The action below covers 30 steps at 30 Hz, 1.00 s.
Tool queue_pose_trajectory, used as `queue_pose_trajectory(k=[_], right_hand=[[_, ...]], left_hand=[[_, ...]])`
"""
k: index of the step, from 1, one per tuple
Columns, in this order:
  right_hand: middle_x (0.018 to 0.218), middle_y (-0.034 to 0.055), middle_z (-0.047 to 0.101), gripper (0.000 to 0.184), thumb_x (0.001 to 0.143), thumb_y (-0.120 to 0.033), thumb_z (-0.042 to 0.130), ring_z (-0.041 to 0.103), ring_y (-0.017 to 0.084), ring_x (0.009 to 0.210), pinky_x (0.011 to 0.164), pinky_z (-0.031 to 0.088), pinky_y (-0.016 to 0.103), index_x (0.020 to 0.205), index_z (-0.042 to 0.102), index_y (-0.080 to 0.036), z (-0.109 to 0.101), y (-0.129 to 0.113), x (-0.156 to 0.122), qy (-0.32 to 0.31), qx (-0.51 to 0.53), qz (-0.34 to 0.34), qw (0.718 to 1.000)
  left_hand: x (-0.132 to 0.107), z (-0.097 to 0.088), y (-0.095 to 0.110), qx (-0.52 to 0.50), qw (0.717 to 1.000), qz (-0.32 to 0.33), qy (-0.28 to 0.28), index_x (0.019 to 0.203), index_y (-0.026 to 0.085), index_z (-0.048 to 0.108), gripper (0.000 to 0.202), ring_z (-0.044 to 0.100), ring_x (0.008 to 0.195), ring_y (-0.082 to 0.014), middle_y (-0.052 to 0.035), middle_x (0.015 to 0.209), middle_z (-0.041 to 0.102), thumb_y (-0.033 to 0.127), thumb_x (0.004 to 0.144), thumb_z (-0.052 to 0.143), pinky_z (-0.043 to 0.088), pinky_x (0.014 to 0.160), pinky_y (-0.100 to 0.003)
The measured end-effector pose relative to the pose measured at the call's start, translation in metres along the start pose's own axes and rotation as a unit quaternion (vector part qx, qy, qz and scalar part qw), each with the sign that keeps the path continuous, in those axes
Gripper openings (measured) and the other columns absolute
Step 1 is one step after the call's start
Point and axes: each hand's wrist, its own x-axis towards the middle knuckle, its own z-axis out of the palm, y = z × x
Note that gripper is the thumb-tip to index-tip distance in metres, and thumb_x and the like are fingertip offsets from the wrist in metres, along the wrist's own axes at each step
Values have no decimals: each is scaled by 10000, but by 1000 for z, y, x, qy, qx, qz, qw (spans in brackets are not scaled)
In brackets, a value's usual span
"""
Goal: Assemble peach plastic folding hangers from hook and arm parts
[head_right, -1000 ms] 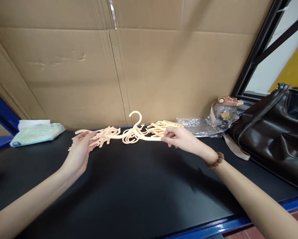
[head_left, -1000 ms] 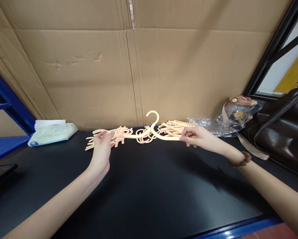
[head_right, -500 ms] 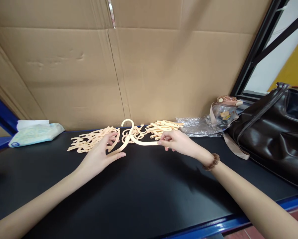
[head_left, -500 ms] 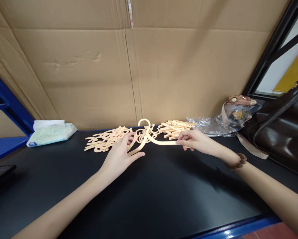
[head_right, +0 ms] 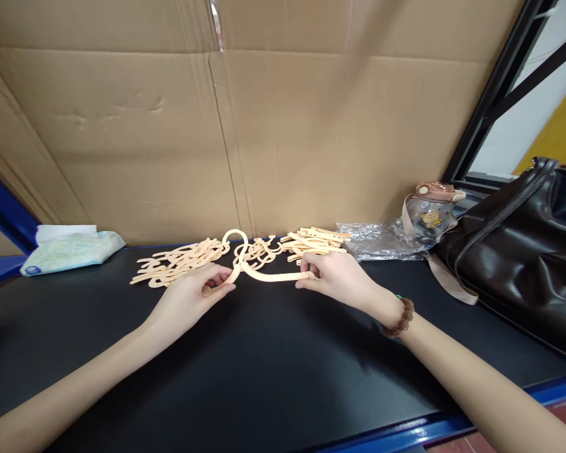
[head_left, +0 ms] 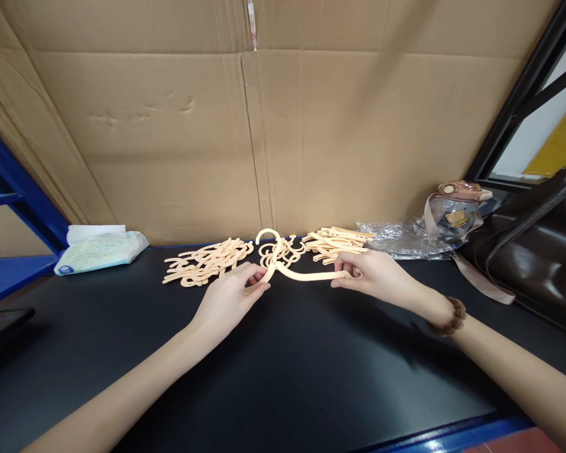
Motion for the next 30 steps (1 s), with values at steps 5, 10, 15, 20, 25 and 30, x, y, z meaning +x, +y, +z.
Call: queue_pose_trajectory(k=[5,10,15,20,25,30], right_hand=[[869,68,637,168,906,-317,576,556,225,846,737,337,337,849,673,-193,-6,-5,-2,138,-271,-94,948],[757,60,673,227,962,-195,439,597,200,693,724,351,344,938,657,-135,-3,-11,-4,158,-314,-70,934],[931,70,681,192,930,-302,522,630,245,862,783,419,350,1019,607,-156,3,-19,-5,167,-255,-41,951],[1000,55,643,118,895,-284,588,613,216,915,779,469,319,960,569,-187,8,-22,-6,114,-169,-71,976],[984,65,660,64,934,-212,506,633,222,885,756,495,338,973,548,-182,11,-20,-6,98,-158,-101,977],[1048,100,675,225,926,-210,518,651,246,906,760,509,360,1141,498,-149,13,-17,-6,123,-163,-104,973]], left_hand=[[-3,0,9,38,999,17,0,912,254,636,159,613,627,-140,39,787,652,374,876,539,429,583,-255],[-6,-2,18,36,999,9,12,865,242,601,134,618,664,-137,50,788,638,366,877,552,430,596,-245],[-7,-3,19,59,998,17,8,892,248,590,117,615,671,-134,54,814,634,355,890,543,412,593,-247],[-10,-2,20,69,997,27,2,916,258,592,129,605,643,-127,57,807,625,371,898,534,400,577,-242],[-8,-5,19,64,998,10,4,916,263,599,124,616,686,-134,57,808,631,367,894,537,411,593,-247],[-7,-5,19,63,998,9,-2,916,260,602,141,610,659,-127,55,807,633,378,896,527,418,582,-245]])
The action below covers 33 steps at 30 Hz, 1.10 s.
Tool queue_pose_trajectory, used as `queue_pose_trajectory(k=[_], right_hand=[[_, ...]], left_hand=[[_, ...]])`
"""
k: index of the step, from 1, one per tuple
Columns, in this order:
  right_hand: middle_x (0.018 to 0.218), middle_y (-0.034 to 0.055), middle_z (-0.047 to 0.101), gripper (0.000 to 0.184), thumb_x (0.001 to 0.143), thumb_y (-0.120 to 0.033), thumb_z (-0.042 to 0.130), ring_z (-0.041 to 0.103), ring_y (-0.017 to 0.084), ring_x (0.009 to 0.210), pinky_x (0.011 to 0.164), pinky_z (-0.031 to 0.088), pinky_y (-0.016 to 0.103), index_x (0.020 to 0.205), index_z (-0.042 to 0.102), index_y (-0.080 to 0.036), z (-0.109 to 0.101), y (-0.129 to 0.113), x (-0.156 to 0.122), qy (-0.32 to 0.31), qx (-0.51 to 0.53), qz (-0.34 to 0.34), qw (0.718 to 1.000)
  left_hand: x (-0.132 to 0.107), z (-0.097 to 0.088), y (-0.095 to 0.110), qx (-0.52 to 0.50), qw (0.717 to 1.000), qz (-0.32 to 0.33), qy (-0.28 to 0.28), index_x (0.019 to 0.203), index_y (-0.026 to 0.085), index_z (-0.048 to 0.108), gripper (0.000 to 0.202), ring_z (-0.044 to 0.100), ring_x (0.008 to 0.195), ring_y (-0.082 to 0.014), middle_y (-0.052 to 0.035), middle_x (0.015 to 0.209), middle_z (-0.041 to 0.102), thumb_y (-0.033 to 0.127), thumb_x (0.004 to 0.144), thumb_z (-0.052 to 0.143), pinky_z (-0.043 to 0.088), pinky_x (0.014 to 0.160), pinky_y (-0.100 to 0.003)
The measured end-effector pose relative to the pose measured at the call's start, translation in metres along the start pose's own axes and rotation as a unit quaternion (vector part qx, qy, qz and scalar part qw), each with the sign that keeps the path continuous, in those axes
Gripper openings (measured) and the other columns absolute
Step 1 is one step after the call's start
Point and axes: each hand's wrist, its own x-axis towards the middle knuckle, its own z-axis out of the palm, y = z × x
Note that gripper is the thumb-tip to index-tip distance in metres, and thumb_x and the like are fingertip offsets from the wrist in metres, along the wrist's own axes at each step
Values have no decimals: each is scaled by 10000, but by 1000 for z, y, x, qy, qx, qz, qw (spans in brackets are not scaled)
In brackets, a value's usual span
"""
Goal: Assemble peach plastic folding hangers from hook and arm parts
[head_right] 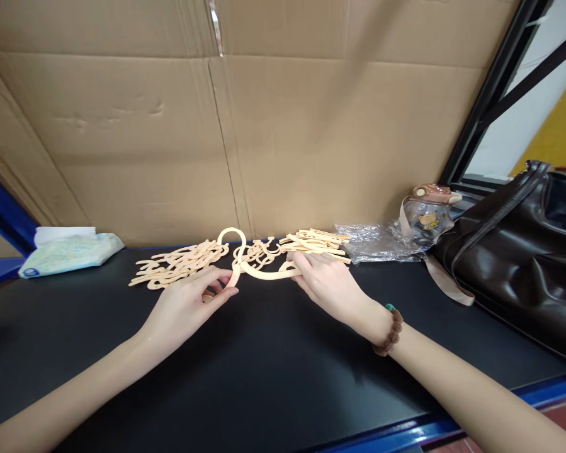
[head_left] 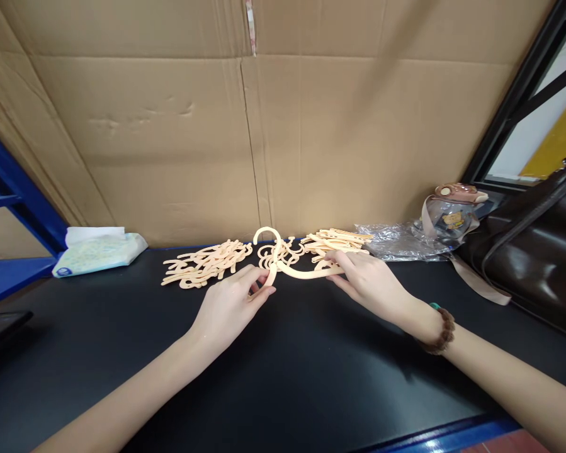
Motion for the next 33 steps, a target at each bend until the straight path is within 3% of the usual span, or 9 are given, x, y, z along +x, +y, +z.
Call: queue_pose_trajectory(k=[3,6,11,14,24,30,33], right_hand=[[1073,93,673,233,934,-199,497,642,241,932,802,496,370,1162,517,-160,0,2,1,1,-17,-11,1000],[1028,93,678,190,929,-151,470,630,246,926,825,475,387,1092,568,-159,-2,4,2,2,-48,-2,999],[1017,90,658,269,882,-38,430,588,241,957,846,447,382,1065,583,-161,-3,8,2,-7,-61,0,998],[1073,100,620,282,873,-31,439,553,249,994,857,442,383,1074,583,-166,-2,9,2,-8,-76,-7,997],[1331,127,485,307,887,-25,419,482,269,1169,944,438,428,1114,560,-175,-7,1,3,7,-45,-48,998],[1367,123,462,462,901,-162,516,434,251,1272,1020,416,442,1344,393,-202,1,-5,2,46,76,25,996],[1259,92,566,449,887,-243,573,564,221,1118,934,480,391,1309,424,-207,4,-11,-1,34,177,73,981]], left_hand=[[0,1,-3,28,999,34,4,933,250,609,157,612,679,-134,37,834,646,363,909,502,423,579,-246],[0,1,-6,67,990,122,2,996,244,626,189,614,825,-170,0,947,654,310,936,459,452,631,-261],[2,-2,-5,140,957,255,8,1089,202,626,265,570,929,-204,-39,961,650,164,951,403,424,921,-419],[3,-5,-2,175,937,301,35,1063,197,635,265,566,965,-206,-36,945,668,141,954,400,369,990,-454],[-3,1,2,236,876,411,87,1092,196,635,298,558,999,-206,-36,981,670,68,933,417,348,1019,-439],[-7,3,7,216,863,445,101,1097,178,629,305,587,958,-191,-40,974,691,64,937,396,410,948,-397],[-8,2,10,195,862,454,111,1099,153,621,284,600,916,-184,-45,972,697,58,933,412,425,907,-376]])
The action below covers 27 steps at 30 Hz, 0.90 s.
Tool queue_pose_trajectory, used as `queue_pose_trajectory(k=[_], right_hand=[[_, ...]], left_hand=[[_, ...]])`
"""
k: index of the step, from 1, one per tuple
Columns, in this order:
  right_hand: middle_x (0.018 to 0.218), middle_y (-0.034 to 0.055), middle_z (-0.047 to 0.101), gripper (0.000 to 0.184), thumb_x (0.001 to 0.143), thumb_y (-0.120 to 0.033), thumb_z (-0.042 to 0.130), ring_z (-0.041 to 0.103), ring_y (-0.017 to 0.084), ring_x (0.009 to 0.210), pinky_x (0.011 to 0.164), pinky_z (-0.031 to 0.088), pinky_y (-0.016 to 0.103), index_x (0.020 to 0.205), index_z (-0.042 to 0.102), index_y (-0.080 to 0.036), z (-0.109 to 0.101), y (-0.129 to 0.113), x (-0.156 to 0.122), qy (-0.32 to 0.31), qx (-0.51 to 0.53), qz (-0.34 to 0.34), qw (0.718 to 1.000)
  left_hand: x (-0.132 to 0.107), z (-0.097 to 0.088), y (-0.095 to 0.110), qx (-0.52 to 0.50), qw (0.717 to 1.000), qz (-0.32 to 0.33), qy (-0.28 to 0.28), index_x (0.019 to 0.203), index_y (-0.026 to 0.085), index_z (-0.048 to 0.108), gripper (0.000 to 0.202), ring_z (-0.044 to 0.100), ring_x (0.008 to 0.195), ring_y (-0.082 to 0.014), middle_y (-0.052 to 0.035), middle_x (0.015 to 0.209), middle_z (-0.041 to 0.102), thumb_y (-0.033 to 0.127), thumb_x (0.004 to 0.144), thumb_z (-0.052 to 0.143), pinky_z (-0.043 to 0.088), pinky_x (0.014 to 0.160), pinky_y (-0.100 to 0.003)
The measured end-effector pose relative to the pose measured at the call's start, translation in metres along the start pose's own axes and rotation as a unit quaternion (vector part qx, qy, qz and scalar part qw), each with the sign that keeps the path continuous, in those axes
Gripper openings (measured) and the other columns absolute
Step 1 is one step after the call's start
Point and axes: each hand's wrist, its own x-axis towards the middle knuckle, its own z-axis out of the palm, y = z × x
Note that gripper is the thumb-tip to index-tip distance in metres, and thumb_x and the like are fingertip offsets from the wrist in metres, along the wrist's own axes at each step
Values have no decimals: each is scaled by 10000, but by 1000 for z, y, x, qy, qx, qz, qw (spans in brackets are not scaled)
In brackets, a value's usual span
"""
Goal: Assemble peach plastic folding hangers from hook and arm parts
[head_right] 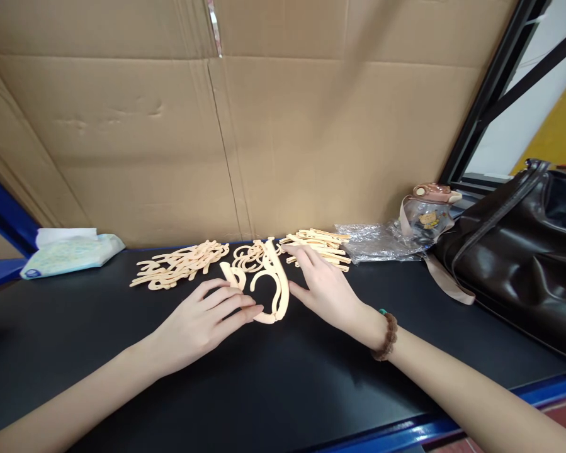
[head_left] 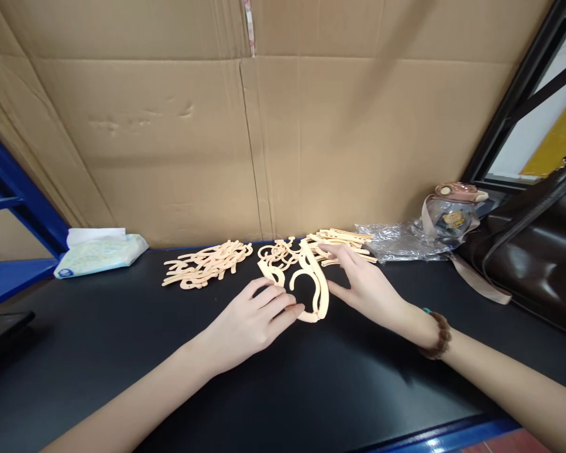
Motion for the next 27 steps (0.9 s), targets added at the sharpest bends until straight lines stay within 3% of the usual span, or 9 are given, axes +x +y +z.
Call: queue_pose_trajectory(k=[3,7,10,14,16,18,22,27], right_hand=[[929,16,685,201,926,-218,495,643,151,785,720,511,287,1110,574,-214,2,-6,-3,-61,93,27,993],[824,7,686,256,950,-180,408,609,133,683,661,456,266,1094,619,-205,-2,-14,-3,-94,124,26,988],[758,1,665,271,964,-276,425,583,129,633,621,443,256,1159,596,-197,-4,-17,-2,-131,184,51,973],[797,-3,638,371,929,-385,514,611,117,649,647,487,245,1249,512,-198,0,-15,-2,-212,378,90,897],[818,0,610,376,927,-411,514,625,110,639,632,496,238,1235,514,-196,3,-13,-3,-237,440,110,859],[837,6,583,361,924,-439,509,623,104,619,592,489,225,1175,547,-182,4,-13,-2,-258,462,114,841],[857,7,560,372,933,-442,489,569,80,595,586,480,215,1181,570,-177,1,-15,-1,-295,453,90,837],[780,-20,533,412,930,-410,510,526,79,606,593,468,208,1297,540,-226,1,-20,-4,-270,422,97,860]], left_hand=[[2,-2,4,5,1000,9,19,1082,155,620,272,608,881,-168,-41,955,699,63,937,409,446,855,-349],[3,-3,8,26,999,30,19,1058,132,624,216,621,843,-164,-35,886,697,76,931,459,458,826,-348],[3,-2,10,35,998,41,21,1056,111,624,202,630,831,-171,-44,883,699,61,915,488,458,788,-343],[2,-3,11,44,999,15,22,1139,127,594,240,641,862,-193,-54,940,704,114,908,528,457,803,-355],[3,-3,10,28,999,-35,10,1218,127,548,318,636,944,-225,-89,1044,691,211,910,547,468,832,-370],[3,-2,8,-7,996,-94,5,1280,108,490,483,596,1070,-277,-144,1167,646,360,880,586,474,888,-402],[2,3,6,-66,989,-129,-16,1353,66,386,791,544,1156,-319,-196,1232,600,555,782,633,445,983,-459],[1,3,7,-98,983,-152,-34,1196,92,533,683,621,1000,-276,-144,1120,659,571,730,674,515,856,-390]])
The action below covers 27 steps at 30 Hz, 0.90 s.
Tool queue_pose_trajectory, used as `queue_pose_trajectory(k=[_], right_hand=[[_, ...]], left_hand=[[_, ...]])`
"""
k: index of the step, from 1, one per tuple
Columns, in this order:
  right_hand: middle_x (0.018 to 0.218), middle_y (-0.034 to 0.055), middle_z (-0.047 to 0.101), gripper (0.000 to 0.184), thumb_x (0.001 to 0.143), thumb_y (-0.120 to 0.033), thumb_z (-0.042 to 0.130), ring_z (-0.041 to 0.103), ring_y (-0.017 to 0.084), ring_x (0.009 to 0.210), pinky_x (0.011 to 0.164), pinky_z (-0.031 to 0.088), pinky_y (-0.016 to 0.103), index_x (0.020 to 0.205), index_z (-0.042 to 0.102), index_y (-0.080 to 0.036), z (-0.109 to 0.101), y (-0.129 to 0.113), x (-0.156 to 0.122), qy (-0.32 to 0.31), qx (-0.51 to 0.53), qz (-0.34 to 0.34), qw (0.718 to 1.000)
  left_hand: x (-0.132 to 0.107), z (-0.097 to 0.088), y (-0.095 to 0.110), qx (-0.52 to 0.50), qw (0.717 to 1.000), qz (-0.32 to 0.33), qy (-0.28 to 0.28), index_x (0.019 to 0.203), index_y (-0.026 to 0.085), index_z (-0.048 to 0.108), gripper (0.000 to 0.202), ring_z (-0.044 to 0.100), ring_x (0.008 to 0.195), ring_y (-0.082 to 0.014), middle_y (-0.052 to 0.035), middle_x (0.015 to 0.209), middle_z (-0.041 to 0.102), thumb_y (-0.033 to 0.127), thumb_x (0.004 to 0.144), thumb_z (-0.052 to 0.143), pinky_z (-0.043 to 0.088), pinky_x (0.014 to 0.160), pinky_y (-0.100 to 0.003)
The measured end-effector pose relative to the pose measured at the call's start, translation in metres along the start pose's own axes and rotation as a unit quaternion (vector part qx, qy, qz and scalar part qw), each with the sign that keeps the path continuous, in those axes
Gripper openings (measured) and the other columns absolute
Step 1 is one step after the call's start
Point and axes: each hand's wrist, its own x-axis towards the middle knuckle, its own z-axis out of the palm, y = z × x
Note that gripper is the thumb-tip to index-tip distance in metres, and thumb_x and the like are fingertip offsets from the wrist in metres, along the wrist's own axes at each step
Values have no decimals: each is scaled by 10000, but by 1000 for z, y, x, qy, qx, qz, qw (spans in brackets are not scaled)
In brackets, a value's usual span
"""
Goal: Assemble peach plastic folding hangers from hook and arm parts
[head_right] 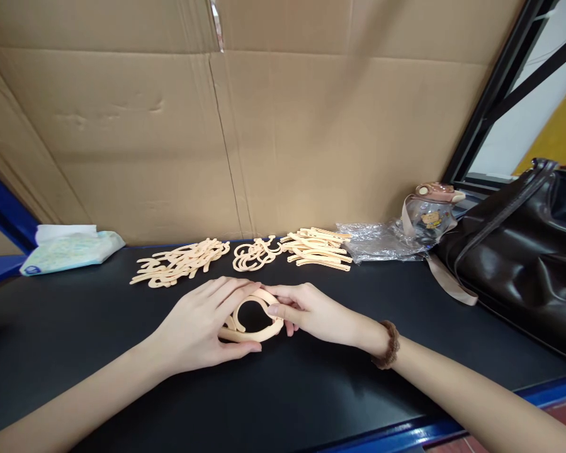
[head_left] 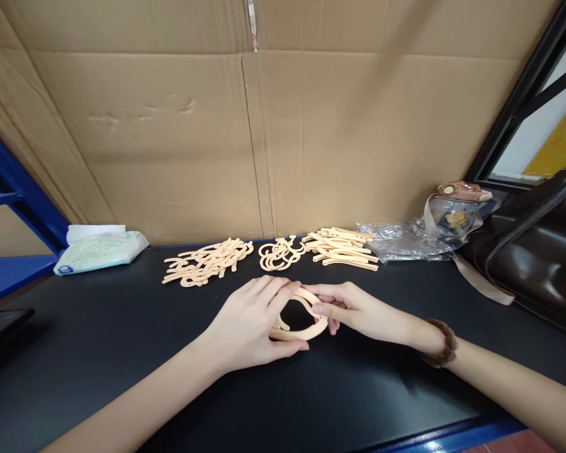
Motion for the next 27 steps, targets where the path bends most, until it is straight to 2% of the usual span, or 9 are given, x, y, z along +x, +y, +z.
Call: queue_pose_trajectory(k=[3,6,10,13,16,18,22,26,27], right_hand=[[815,-15,578,573,868,-366,619,537,92,638,607,479,222,1399,432,-258,5,3,0,26,23,-4,999],[841,0,602,602,824,-343,674,553,100,638,591,486,231,1378,460,-245,8,7,2,43,90,11,995],[788,-8,597,553,812,-326,687,545,90,597,571,480,226,1328,516,-222,7,12,6,38,134,25,990],[783,-13,590,541,817,-314,685,532,82,598,579,479,222,1324,522,-220,6,14,7,29,141,22,989],[778,-8,604,532,846,-347,650,545,88,603,576,476,226,1339,506,-212,6,14,6,29,118,26,992],[766,2,627,523,874,-391,606,560,98,603,575,475,233,1345,496,-192,5,14,4,53,87,35,994],[787,16,648,476,892,-395,577,563,102,622,629,492,250,1304,506,-167,0,12,2,96,42,36,994],[781,11,641,394,903,-359,563,568,105,633,642,499,250,1250,518,-178,-2,11,2,89,15,31,995],[779,10,643,381,906,-355,557,571,107,635,643,500,250,1243,519,-182,-2,11,2,85,7,30,996]], left_hand=[[2,-2,2,-11,999,-29,7,1145,100,564,658,638,925,-253,-125,1061,674,596,724,665,526,806,-374],[4,-5,2,-11,999,-45,-11,1156,99,557,679,631,949,-257,-129,1091,662,603,716,672,524,818,-380],[2,-7,-2,-20,996,-49,-71,1257,128,497,753,589,1071,-273,-126,1219,606,569,688,718,502,894,-394],[1,-10,-5,-44,990,-61,-119,1304,164,464,767,567,1113,-255,-99,1259,576,526,686,739,494,911,-361],[3,-14,-7,-60,981,-76,-169,1315,186,463,722,570,1102,-236,-78,1264,562,476,711,730,497,885,-324],[4,-19,-10,-53,973,-95,-202,1336,181,451,703,563,1115,-245,-84,1283,544,432,732,711,493,879,-324],[4,-33,-25,-39,941,-185,-279,1308,208,489,599,575,1090,-277,-85,1244,563,376,753,637,488,845,-355],[-4,-51,-51,-47,875,-305,-373,1144,245,599,513,637,894,-282,-58,1056,657,429,667,647,489,718,-344],[-7,-54,-58,-52,864,-326,-380,1088,258,627,493,645,837,-272,-40,991,678,438,630,666,483,664,-322]])
